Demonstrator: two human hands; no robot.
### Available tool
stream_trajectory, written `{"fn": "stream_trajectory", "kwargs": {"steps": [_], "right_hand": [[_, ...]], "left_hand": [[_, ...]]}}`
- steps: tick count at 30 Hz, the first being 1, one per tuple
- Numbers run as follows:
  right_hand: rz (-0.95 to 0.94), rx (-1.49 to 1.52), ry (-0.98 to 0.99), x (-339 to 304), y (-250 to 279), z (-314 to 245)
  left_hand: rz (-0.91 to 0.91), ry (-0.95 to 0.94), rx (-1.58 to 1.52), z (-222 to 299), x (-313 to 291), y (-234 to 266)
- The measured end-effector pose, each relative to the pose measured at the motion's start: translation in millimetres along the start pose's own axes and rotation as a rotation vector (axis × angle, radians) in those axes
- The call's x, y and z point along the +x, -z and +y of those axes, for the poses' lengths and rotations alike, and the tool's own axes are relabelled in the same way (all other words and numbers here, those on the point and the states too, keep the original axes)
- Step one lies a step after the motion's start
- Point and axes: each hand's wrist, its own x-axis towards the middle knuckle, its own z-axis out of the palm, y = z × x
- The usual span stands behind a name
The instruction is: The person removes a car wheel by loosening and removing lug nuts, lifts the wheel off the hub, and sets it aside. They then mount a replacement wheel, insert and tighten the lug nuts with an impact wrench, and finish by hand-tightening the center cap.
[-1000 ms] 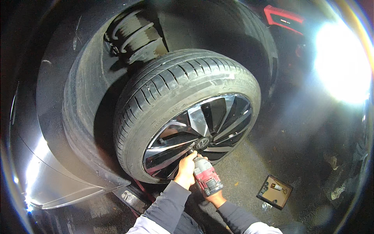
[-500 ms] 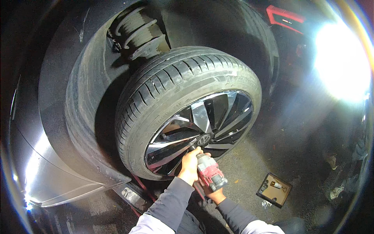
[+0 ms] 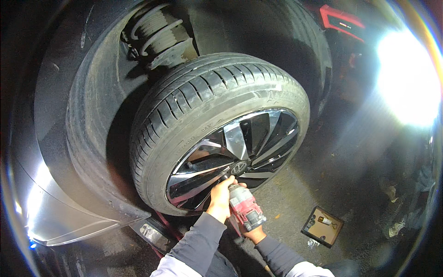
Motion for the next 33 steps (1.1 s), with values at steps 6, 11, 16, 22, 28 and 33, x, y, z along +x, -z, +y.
{"fn": "stream_trajectory", "kwargs": {"steps": [6,11,16,22,28,33], "right_hand": [[-0.090,0.383,-0.163,10,15,-5],[0.007,0.107,-0.026,-5,16,-13],[-0.240,0.039,-0.090,-54,-2,4],[-0.217,0.857,-0.487,-122,21,20],[-0.611,0.417,-0.371,-129,45,57],[-0.878,0.036,0.092,-83,49,86]], "left_hand": [[-0.031,0.040,-0.034,2,-1,2],[-0.062,0.067,-0.026,0,-15,-1],[0.029,0.142,0.050,-33,-36,-1],[0.108,0.186,0.343,-86,-31,8],[0.108,0.096,0.687,-133,-17,21],[0.132,0.101,0.684,-141,-14,30]]}}
